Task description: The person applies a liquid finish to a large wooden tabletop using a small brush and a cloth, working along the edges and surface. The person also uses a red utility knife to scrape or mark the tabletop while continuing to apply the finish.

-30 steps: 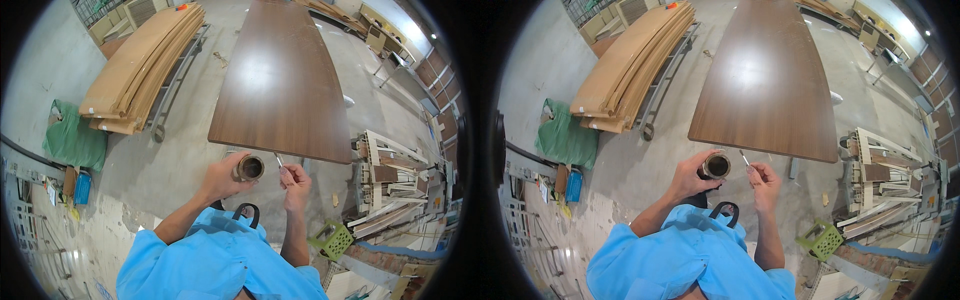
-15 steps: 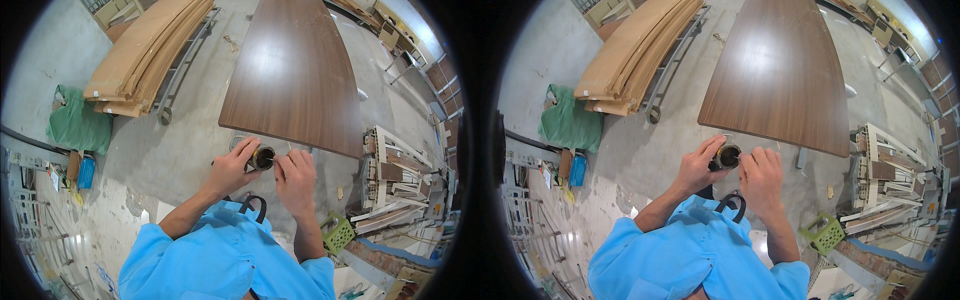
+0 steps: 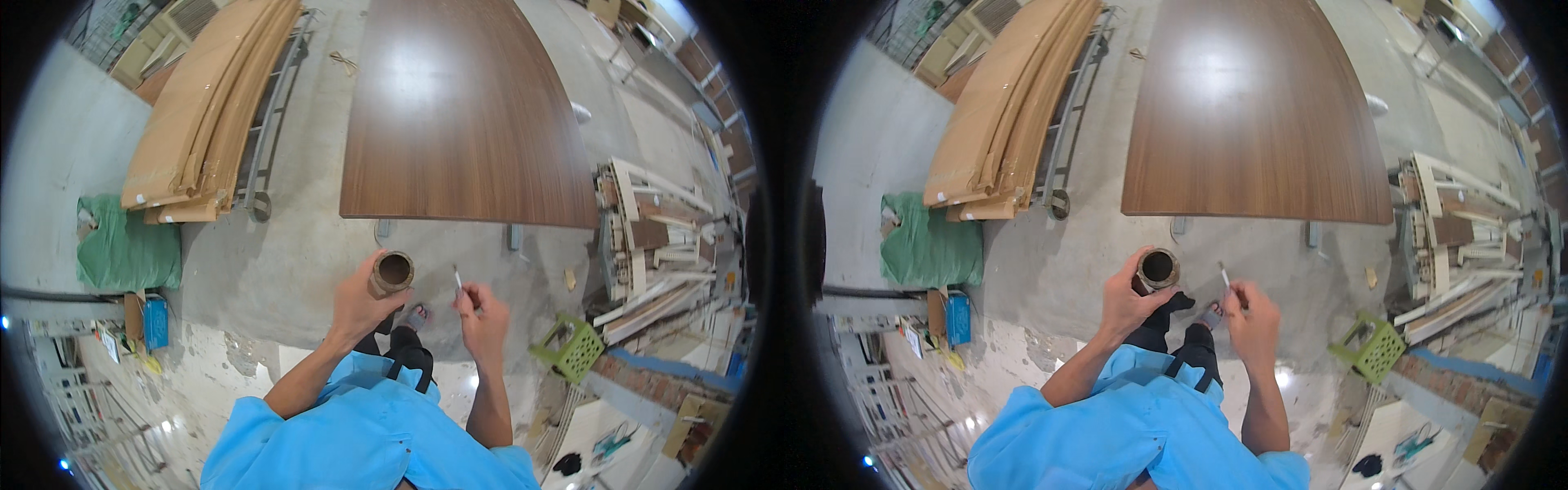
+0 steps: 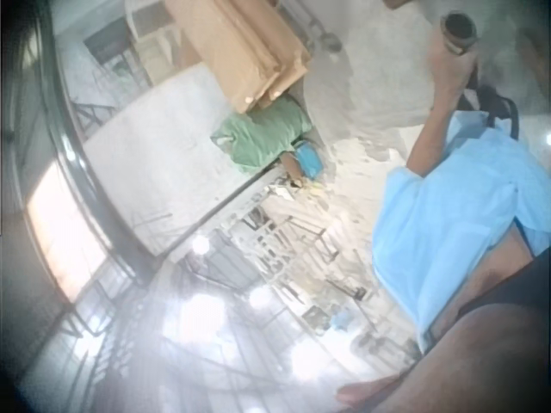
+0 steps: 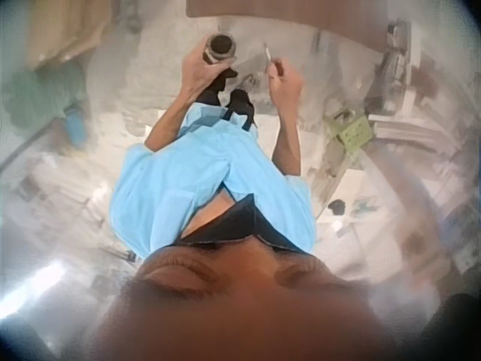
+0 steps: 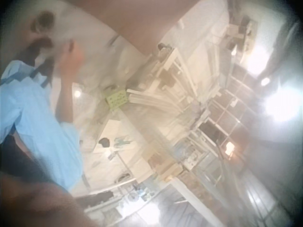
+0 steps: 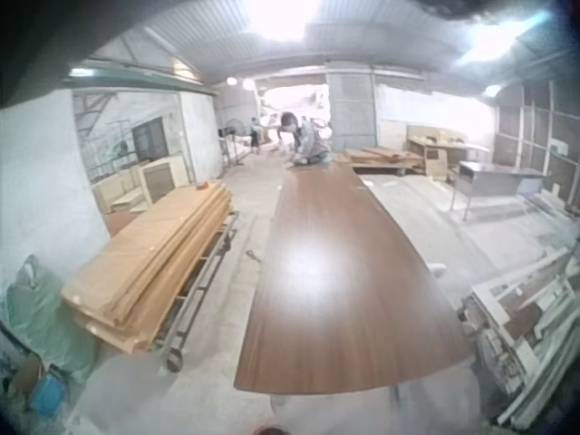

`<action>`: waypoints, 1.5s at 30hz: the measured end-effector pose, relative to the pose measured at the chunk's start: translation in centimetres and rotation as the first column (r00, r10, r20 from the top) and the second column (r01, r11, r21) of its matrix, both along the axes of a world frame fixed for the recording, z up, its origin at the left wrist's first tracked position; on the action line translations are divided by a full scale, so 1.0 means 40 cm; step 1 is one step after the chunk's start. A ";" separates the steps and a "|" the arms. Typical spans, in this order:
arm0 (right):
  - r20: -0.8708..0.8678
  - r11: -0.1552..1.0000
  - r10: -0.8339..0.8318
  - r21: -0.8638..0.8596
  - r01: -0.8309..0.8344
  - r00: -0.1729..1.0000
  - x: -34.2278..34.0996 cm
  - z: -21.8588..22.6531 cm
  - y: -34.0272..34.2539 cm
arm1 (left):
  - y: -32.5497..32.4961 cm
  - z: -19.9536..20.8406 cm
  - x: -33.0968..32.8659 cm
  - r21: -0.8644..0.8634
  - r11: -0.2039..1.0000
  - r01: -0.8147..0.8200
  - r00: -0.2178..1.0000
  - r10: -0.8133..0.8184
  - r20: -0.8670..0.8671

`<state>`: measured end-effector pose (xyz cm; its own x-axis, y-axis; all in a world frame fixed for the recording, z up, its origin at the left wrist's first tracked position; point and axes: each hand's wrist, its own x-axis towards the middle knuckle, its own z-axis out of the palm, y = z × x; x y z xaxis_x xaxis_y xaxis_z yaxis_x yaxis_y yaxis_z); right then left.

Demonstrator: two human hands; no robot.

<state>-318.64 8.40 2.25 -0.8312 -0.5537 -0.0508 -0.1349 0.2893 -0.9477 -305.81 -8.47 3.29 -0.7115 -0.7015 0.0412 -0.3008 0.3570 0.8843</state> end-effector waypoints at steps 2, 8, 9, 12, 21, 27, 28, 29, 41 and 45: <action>0.097 0.994 -0.106 0.010 0.106 0.990 -0.003 -0.076 -0.026 | -0.004 -0.011 0.001 0.110 0.994 0.007 0.999 -0.011 0.036; -0.025 0.962 -0.272 -0.006 0.272 0.962 -0.051 -0.303 -0.165 | -0.033 -0.067 0.031 0.164 0.982 0.097 0.981 -0.122 0.150; -0.036 0.960 -0.279 -0.007 0.279 0.960 -0.057 -0.332 -0.185 | -0.039 -0.082 0.040 0.196 0.978 0.079 0.980 -0.112 0.165; -0.082 0.967 -0.253 -0.016 0.253 0.964 -0.072 -0.393 -0.226 | -0.061 -0.125 0.073 0.236 0.970 0.054 0.973 -0.104 0.206; -0.021 0.939 -0.333 -0.101 0.329 0.943 -0.078 -0.452 -0.253 | -0.100 -0.176 0.126 0.130 0.990 0.051 0.970 -0.081 0.231; 0.001 0.913 -0.399 -0.091 0.398 0.917 -0.107 -0.463 -0.247 | -0.100 -0.193 0.136 0.133 0.990 0.057 0.966 -0.088 0.241; -0.036 0.915 -0.398 -0.088 0.394 0.917 -0.104 -0.463 -0.249 | -0.099 -0.195 0.137 0.142 0.988 0.057 0.968 -0.089 0.233; -0.038 0.919 -0.390 -0.081 0.386 0.920 -0.100 -0.460 -0.253 | -0.097 -0.195 0.138 0.142 0.988 0.055 0.965 -0.089 0.247; 0.106 0.875 -0.449 -0.148 0.461 0.887 -0.040 -0.453 -0.302 | -0.099 -0.213 0.170 0.150 0.989 0.017 0.955 -0.061 0.291; 0.093 0.947 -0.301 -0.085 0.309 0.949 -0.005 -0.462 -0.342 | -0.101 -0.214 0.184 0.202 0.979 -0.004 0.950 -0.059 0.306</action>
